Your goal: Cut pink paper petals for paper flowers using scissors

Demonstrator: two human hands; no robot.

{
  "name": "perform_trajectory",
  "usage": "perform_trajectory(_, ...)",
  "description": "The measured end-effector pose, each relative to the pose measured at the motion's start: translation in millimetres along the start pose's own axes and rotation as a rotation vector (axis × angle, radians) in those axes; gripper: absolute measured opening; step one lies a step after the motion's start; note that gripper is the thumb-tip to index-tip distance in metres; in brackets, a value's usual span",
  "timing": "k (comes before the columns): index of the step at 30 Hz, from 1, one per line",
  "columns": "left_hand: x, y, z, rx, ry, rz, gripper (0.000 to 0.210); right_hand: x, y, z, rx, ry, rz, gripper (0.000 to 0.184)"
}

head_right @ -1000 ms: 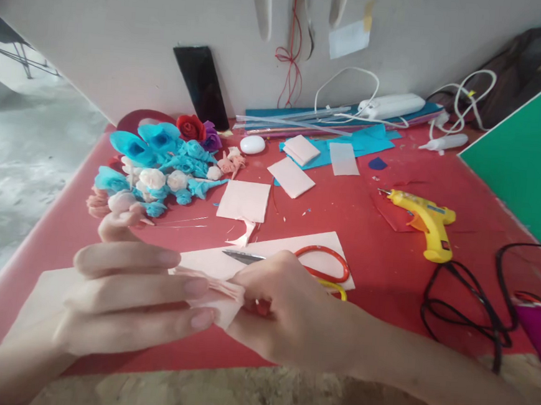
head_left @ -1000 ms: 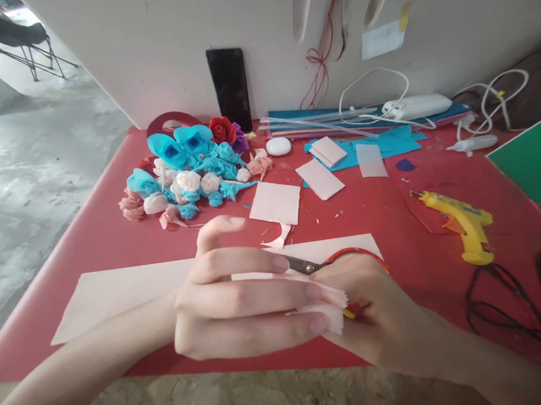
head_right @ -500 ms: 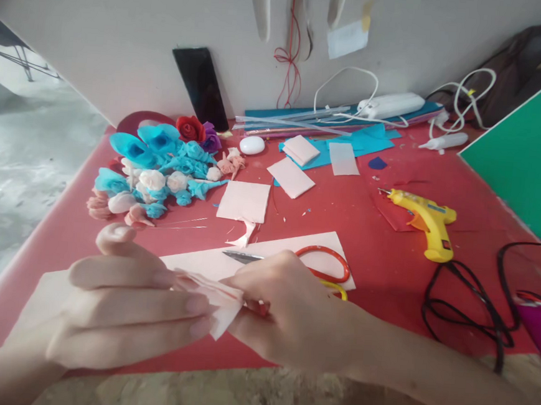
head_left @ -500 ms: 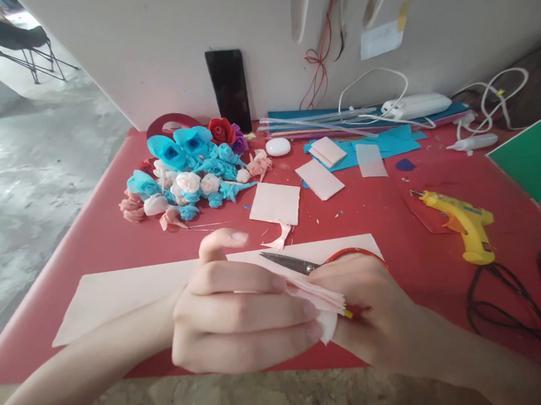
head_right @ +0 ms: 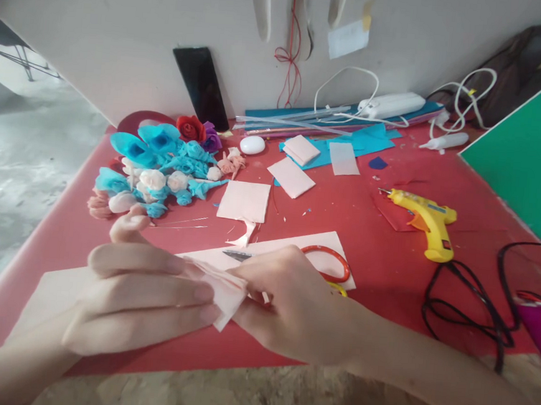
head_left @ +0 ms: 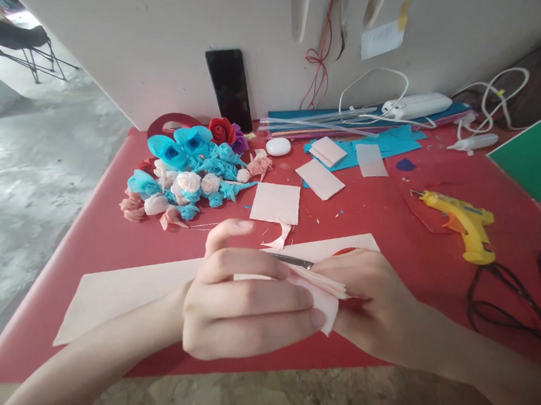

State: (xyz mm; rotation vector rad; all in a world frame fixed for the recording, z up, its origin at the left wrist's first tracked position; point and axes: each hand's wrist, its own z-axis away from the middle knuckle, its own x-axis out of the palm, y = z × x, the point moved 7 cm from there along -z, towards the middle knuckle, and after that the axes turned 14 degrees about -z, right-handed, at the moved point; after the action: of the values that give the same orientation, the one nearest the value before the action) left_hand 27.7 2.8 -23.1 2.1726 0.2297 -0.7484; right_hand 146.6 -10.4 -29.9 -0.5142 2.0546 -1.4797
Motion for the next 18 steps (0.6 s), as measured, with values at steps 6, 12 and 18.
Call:
perform_trajectory(6, -5.8, 29, -23, 0.402, -0.01, -0.199, 0.007, -2, 7, -2, 0.051, 0.022, 0.048, 0.03)
perform_trajectory(12, -10.3, 34, -24, 0.295, 0.031, -0.241, 0.016, -2, 15, 0, 0.159, 0.011, 0.094, 0.028)
perform_trajectory(18, -7.9, 30, -24, 0.177, 0.01, -0.253, 0.02, -2, 21, 0, 0.233, -0.005, 0.171, 0.029)
